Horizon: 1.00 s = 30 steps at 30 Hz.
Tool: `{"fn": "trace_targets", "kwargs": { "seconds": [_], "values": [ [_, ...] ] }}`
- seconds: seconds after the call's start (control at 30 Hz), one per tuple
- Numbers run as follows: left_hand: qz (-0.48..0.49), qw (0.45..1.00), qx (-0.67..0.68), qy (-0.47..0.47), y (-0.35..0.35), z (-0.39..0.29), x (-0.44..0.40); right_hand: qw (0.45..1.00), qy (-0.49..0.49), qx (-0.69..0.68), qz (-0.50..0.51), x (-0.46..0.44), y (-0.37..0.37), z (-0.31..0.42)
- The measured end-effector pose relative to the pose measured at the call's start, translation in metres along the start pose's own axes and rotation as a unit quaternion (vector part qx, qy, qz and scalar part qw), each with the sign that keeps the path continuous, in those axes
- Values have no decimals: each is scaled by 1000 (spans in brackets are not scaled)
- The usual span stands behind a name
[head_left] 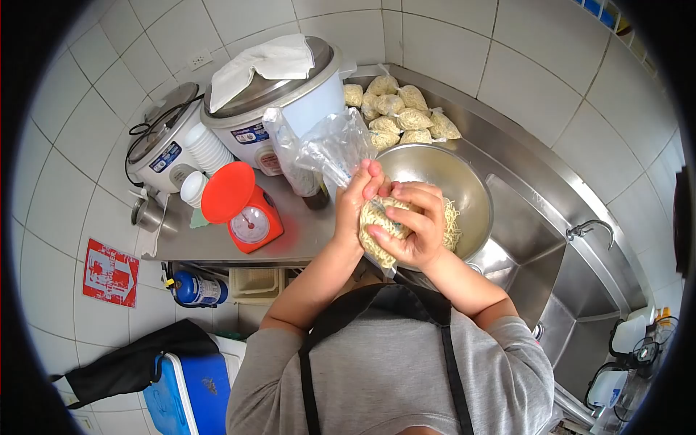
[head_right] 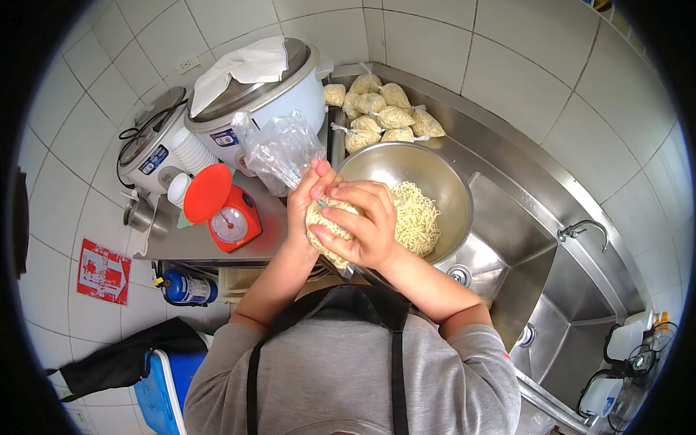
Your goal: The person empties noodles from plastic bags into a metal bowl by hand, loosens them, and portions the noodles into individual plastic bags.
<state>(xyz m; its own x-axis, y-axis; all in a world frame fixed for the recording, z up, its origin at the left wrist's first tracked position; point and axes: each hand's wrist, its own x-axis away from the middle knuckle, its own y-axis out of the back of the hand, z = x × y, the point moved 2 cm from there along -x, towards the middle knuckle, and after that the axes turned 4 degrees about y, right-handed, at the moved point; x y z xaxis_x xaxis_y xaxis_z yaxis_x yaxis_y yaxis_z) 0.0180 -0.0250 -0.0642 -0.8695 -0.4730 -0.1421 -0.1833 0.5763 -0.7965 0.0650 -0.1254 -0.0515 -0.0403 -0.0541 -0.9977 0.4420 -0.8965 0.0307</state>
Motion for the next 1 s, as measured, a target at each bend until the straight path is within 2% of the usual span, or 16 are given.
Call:
{"fn": "trace_targets", "kwargs": {
  "seconds": [0.13, 0.23, 0.3, 0.37, 0.4, 0.5, 0.57, 0.63, 0.7, 0.77, 0.83, 0.87, 0.9, 0.93, 0.97, 1.0],
  "values": [
    [0, 996, -92, 5, 37, -7, -28, 988, -37, 36, 144, 6, -12, -21],
    [-79, 951, -298, -1, 41, -7, -39, 955, 25, -18, 296, -7, -19, -21],
    [-49, 831, -549, -76, 40, -12, -41, 909, -26, 99, 403, -18, -19, -23],
    [20, 650, -746, -145, 30, -21, -35, 831, -48, 248, 495, -23, -12, -34],
    [41, 589, -801, -102, 22, -26, -32, 808, -6, 295, 510, -20, -7, -42],
    [87, 586, -803, -65, 2, -37, -6, 776, 2, 216, 593, -20, 22, -52],
    [168, 559, -807, -89, -19, -44, 15, 817, 43, 169, 550, -39, 41, -40],
    [197, 559, -796, -124, -53, -54, 39, 851, 90, 132, 501, -66, 59, -29],
    [226, 616, -747, -111, -78, -61, 55, 879, 138, 102, 445, -88, 73, -21],
    [221, 734, -639, -66, -96, -58, 59, 938, 142, 62, 311, -95, 74, -32],
    [157, 811, -531, -188, -107, -44, 42, 979, 135, 89, 123, -74, 54, -57],
    [135, 749, -571, -309, -104, -41, 24, 998, -2, -22, 63, -46, 34, -69],
    [73, 767, -557, -309, -97, -35, 5, 982, -137, -132, 0, -25, 12, -78],
    [9, 781, -542, -309, -89, -28, -13, 951, -243, -182, -51, -21, -1, -77],
    [-50, 776, -516, -360, -74, -19, -30, 905, -344, -232, -100, -20, -17, -75],
    [-67, 725, -548, -411, -63, -18, -41, 842, -438, -278, -147, -18, -32, -74]
  ]
}}
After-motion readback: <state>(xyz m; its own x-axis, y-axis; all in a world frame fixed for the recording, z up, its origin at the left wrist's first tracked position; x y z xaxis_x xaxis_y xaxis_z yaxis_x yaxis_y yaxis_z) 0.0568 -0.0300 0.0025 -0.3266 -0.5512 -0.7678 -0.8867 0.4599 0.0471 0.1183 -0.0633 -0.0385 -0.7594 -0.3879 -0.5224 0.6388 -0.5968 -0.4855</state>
